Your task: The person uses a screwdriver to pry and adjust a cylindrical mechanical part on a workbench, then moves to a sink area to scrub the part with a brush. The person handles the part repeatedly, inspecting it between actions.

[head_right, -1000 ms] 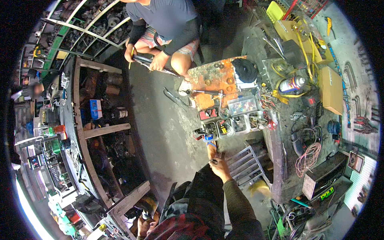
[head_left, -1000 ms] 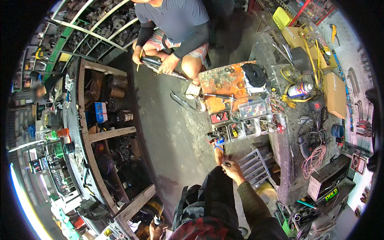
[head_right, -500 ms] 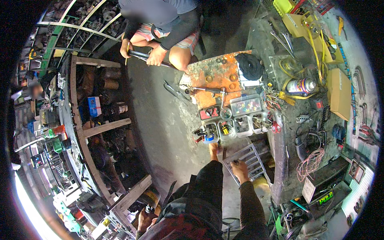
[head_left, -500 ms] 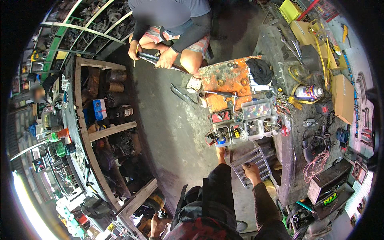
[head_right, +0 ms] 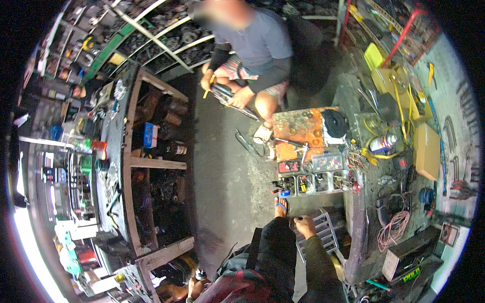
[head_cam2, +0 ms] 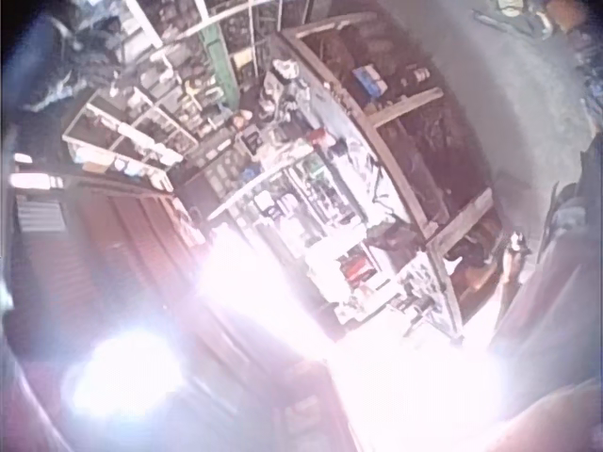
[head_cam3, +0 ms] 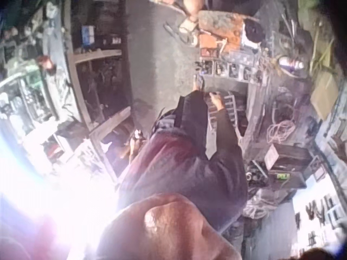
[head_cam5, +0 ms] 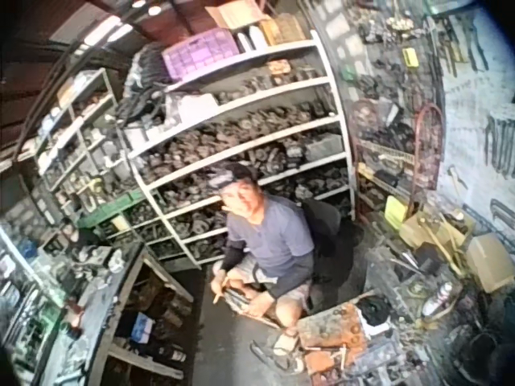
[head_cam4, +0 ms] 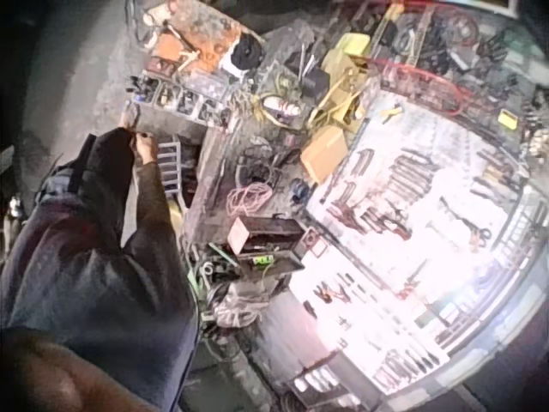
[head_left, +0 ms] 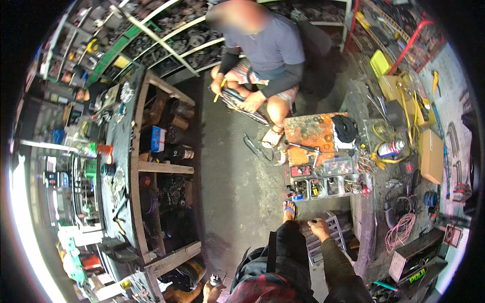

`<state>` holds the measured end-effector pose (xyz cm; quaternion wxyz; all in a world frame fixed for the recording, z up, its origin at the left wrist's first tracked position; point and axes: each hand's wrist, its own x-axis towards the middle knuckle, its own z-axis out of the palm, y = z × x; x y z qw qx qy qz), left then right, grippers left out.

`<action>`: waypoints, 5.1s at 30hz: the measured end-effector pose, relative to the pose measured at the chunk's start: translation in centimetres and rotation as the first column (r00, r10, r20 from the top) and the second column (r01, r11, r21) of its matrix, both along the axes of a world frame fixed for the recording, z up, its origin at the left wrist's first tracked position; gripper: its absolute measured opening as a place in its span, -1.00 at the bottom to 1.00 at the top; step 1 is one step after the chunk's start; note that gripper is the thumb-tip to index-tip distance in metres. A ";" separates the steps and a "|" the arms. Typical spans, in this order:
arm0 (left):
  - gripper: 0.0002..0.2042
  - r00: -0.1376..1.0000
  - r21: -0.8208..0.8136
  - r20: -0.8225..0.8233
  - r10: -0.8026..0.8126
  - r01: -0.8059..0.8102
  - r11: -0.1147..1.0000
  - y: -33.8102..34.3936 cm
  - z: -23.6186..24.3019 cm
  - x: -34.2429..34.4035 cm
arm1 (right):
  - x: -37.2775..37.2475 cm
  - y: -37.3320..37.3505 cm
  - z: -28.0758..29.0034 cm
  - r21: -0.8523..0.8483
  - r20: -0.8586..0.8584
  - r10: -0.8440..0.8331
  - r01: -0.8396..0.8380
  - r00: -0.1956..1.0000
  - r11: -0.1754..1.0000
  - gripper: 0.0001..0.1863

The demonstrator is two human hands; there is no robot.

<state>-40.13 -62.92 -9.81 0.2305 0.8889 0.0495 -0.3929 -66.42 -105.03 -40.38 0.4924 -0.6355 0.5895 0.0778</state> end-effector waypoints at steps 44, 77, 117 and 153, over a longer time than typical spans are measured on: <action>-0.60 -0.351 0.034 0.023 0.936 -0.936 -0.351 26.6 -10.6 -52.8 | 33.6 55.3 11.4 0.159 0.200 0.980 -0.987 0.015 -0.018 -0.71; -0.64 -0.554 -0.768 0.075 0.829 -0.563 -0.307 86.1 -1.8 -54.4 | 12.5 114.0 3.6 0.089 0.075 0.738 -0.733 -0.670 -0.674 -0.68; -0.46 -0.713 -0.268 0.144 0.686 -0.695 -0.667 179.2 -17.0 -67.8 | 12.5 213.8 10.8 0.044 0.121 0.650 -0.650 -0.750 -0.758 -0.73; -0.68 -0.952 -0.472 -0.294 -0.085 0.222 -0.853 233.9 -39.3 -94.2 | -14.9 302.9 -14.7 0.094 -0.142 0.133 -0.147 -0.981 -0.985 -0.16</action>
